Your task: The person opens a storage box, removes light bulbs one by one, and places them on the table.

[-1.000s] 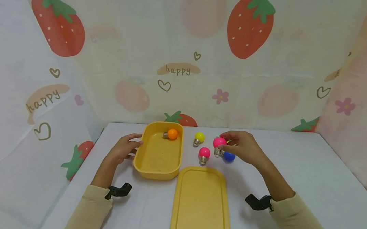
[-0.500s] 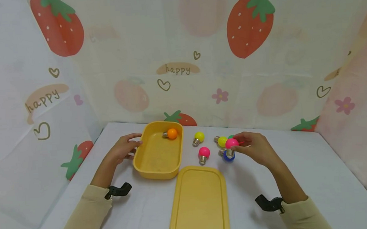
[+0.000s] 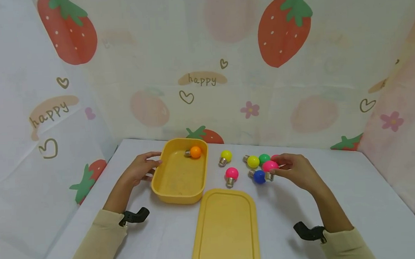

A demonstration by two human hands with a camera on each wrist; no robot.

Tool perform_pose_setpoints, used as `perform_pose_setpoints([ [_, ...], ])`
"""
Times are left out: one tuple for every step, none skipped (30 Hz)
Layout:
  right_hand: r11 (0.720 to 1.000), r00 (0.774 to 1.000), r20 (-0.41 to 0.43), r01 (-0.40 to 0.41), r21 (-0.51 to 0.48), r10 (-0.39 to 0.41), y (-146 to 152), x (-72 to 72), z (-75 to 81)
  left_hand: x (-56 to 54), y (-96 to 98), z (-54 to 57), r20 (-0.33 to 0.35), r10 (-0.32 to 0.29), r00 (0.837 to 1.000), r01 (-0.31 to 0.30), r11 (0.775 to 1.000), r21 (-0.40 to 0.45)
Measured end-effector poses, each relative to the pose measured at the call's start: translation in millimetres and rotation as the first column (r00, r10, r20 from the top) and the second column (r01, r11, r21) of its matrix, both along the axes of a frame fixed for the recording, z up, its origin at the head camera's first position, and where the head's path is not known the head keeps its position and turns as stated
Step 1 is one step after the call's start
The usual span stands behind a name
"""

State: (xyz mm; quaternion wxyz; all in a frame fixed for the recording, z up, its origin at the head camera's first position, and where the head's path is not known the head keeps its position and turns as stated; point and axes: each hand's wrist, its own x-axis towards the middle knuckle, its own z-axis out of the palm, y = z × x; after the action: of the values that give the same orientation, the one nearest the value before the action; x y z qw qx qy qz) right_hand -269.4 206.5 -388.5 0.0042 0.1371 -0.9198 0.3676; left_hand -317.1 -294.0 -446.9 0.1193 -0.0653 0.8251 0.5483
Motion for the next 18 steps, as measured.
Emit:
perform_pose_setpoints([
  [1.000,1.000,0.000,-0.006,-0.001,0.006,2,-0.5,-1.3,0.2,0.2,-0.2,-0.001,-0.002,1.000,0.002,1.000,-0.001],
  [1.000,1.000,-0.001,-0.010,-0.001,0.010,3,-1.2,-2.6,0.3,0.2,-0.3,0.000,0.000,1.000,0.000,1.000,-0.002],
  [1.000,1.000,-0.002,-0.014,0.000,0.014,4,-2.1,-3.9,0.2,0.2,-0.2,-0.001,0.000,1.000,0.000,1.000,-0.003],
  [1.000,1.000,-0.001,-0.013,0.002,0.013,5,-3.2,-4.6,-0.5,0.1,0.2,-0.005,0.000,1.000,0.000,1.000,-0.003],
  [1.000,1.000,-0.002,-0.013,0.007,0.013,7,-4.2,-5.0,-1.2,-0.1,0.5,-0.008,-0.001,1.000,0.001,1.000,-0.005],
  [1.000,1.000,0.000,-0.012,0.009,0.012,7,-4.9,-5.3,-1.8,0.0,0.9,-0.009,0.004,1.000,-0.004,1.000,-0.007],
  [1.000,1.000,0.005,-0.009,0.013,0.009,9,-5.8,-5.8,-2.2,0.0,1.2,-0.010,0.003,1.000,-0.003,1.000,-0.008],
  [1.000,1.000,0.010,-0.003,0.017,0.002,10,-6.3,-6.3,-2.7,0.0,1.1,-0.005,0.006,1.000,-0.006,1.000,-0.007],
  [1.000,1.000,0.017,0.003,0.022,-0.003,11,-6.8,-6.9,-2.7,0.3,1.1,-0.004,0.001,1.000,-0.001,1.000,-0.008],
  [1.000,1.000,0.024,0.011,0.027,-0.011,12,-7.1,-7.5,-2.6,0.4,0.9,-0.003,-0.003,1.000,0.003,1.000,-0.007],
  [0.999,0.999,0.029,0.016,0.031,-0.017,13,-7.3,-8.0,-2.7,0.4,0.4,0.000,-0.003,1.000,0.003,1.000,-0.007],
  [0.999,0.999,0.036,0.021,0.035,-0.023,14,-7.6,-8.8,-2.6,0.5,-0.1,0.002,-0.001,1.000,0.001,1.000,-0.006],
  [0.999,0.999,0.042,0.023,0.038,-0.025,15,-7.8,-9.4,-2.4,0.3,-0.6,0.003,-0.001,1.000,0.001,1.000,-0.005],
  [0.999,0.998,0.047,0.028,0.042,-0.030,16,-8.0,-10.1,-2.4,0.0,-1.5,0.002,0.000,1.000,0.000,1.000,-0.006],
  [0.998,0.998,0.053,0.030,0.046,-0.032,17,-8.3,-10.8,-2.3,-0.2,-2.2,0.000,0.000,1.000,0.000,1.000,-0.005],
  [0.998,0.998,0.059,0.031,0.049,-0.034,17,-8.7,-11.5,-2.2,-0.4,-2.9,-0.001,0.002,1.000,-0.002,1.000,-0.003],
  [0.998,0.997,0.065,0.029,0.053,-0.033,18,-8.9,-12.2,-2.1,-0.9,-3.7,0.001,0.006,1.000,-0.006,1.000,-0.002],
  [0.998,0.997,0.071,0.027,0.054,-0.031,18,-9.4,-12.8,-1.7,-1.3,-4.3,-0.001,0.005,1.000,-0.005,1.000,-0.001],
])
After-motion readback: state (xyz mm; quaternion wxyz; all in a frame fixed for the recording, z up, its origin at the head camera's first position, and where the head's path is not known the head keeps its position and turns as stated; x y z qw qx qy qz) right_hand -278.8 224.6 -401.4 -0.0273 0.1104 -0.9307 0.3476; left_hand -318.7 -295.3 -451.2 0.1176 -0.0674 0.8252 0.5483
